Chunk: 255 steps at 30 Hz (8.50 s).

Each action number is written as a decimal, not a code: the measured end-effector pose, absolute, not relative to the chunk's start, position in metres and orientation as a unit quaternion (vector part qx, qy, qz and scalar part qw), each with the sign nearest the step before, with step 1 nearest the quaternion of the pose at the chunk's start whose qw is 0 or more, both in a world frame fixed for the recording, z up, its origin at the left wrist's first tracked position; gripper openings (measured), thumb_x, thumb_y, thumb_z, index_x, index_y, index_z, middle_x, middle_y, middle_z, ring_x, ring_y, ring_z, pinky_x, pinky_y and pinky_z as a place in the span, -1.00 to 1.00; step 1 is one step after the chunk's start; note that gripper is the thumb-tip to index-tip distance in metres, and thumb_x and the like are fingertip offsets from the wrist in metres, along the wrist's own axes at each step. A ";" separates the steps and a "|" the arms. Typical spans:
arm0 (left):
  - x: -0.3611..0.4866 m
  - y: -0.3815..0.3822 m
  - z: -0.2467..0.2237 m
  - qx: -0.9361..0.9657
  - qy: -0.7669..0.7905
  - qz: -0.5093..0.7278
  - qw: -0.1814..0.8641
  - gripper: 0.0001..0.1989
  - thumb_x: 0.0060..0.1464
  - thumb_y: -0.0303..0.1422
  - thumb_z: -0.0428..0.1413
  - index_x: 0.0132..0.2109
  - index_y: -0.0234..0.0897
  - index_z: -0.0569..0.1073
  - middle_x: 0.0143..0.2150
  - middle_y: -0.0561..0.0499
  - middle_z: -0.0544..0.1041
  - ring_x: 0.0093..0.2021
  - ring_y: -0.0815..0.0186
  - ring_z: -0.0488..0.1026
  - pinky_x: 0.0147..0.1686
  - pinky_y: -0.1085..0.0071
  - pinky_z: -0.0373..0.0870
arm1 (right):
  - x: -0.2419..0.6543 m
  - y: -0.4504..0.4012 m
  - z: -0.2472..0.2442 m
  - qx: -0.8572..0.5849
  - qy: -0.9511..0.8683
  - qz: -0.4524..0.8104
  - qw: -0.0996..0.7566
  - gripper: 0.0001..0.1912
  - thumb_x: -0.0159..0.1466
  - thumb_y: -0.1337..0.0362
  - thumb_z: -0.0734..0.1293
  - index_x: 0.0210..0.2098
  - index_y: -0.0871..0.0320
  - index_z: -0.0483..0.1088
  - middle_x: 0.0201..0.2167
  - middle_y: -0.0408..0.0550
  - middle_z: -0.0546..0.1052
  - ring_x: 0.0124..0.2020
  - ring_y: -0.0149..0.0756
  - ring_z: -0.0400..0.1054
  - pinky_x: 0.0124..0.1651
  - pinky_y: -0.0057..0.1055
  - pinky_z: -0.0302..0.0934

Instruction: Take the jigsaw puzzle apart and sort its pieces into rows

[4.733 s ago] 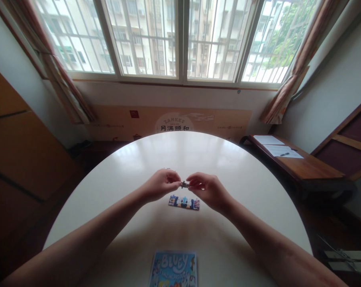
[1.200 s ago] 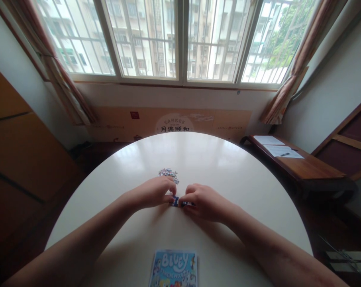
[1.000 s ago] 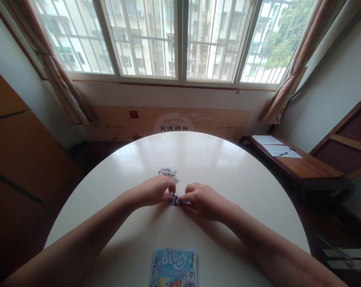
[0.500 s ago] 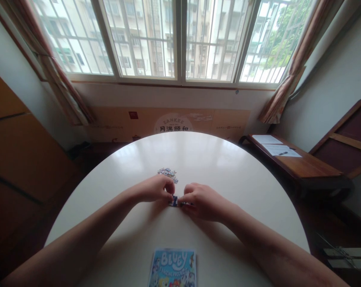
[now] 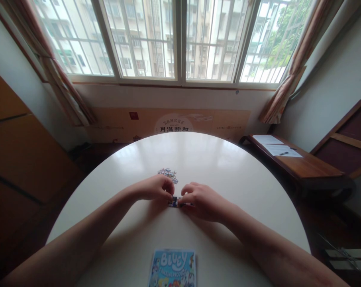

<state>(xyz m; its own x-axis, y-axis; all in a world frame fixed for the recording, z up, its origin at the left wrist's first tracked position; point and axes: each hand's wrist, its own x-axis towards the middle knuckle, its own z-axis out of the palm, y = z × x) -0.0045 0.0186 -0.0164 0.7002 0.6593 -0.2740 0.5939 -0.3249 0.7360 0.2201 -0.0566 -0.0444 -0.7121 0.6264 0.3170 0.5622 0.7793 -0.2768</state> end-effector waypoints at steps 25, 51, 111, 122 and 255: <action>-0.024 0.046 -0.015 0.731 0.486 0.268 0.398 -0.79 -0.13 -0.27 0.22 -0.33 -0.29 0.55 -0.36 -0.04 0.61 -0.34 0.24 0.50 -0.34 0.38 0.37 | 0.218 -0.052 -0.043 -0.290 -0.908 0.161 0.255 -0.82 0.27 0.39 0.35 -0.18 0.07 0.56 -0.17 -0.03 0.61 -0.16 -0.29 0.47 -0.07 -0.36 0.34; 0.001 0.005 -0.021 0.925 0.337 0.105 0.138 -0.83 0.04 -0.28 0.21 -0.20 -0.15 0.63 -0.16 -0.05 0.57 -0.21 0.18 0.49 -0.22 0.35 0.33 | 0.231 -0.043 -0.049 -0.326 -0.904 0.104 0.256 -0.80 0.28 0.37 0.35 -0.14 0.05 0.57 -0.17 -0.03 0.61 -0.18 -0.25 0.47 -0.11 -0.32 0.35; 0.010 0.007 -0.023 0.879 0.386 0.154 0.234 -0.87 0.07 -0.34 0.19 -0.31 -0.22 0.64 -0.34 0.00 0.59 -0.32 0.27 0.47 -0.31 0.40 0.28 | 0.230 -0.041 -0.054 -0.429 -0.844 0.108 0.304 -0.65 0.21 0.18 0.43 -0.03 0.08 0.39 -0.10 0.05 0.56 -0.08 -0.06 0.45 -0.01 -0.11 0.30; 0.009 0.008 -0.016 0.847 0.400 0.216 0.276 -0.86 0.07 -0.32 0.19 -0.32 -0.25 0.64 -0.32 -0.01 0.58 -0.33 0.30 0.44 -0.33 0.43 0.30 | 0.235 -0.034 -0.059 -0.458 -0.790 0.207 0.350 -0.79 0.25 0.09 0.38 -0.33 0.08 0.56 0.02 0.09 0.52 0.18 0.00 0.28 0.21 -0.01 0.15; 0.003 0.011 -0.012 0.785 0.420 0.186 0.415 -0.73 -0.07 -0.20 0.19 -0.33 -0.31 0.63 -0.41 -0.05 0.59 -0.36 0.24 0.46 -0.38 0.39 0.29 | 0.221 -0.059 -0.036 -0.381 -0.851 0.052 0.357 -0.89 0.25 0.24 0.41 -0.35 0.00 0.63 0.26 -0.01 0.34 0.38 0.07 -0.01 0.25 0.05 0.16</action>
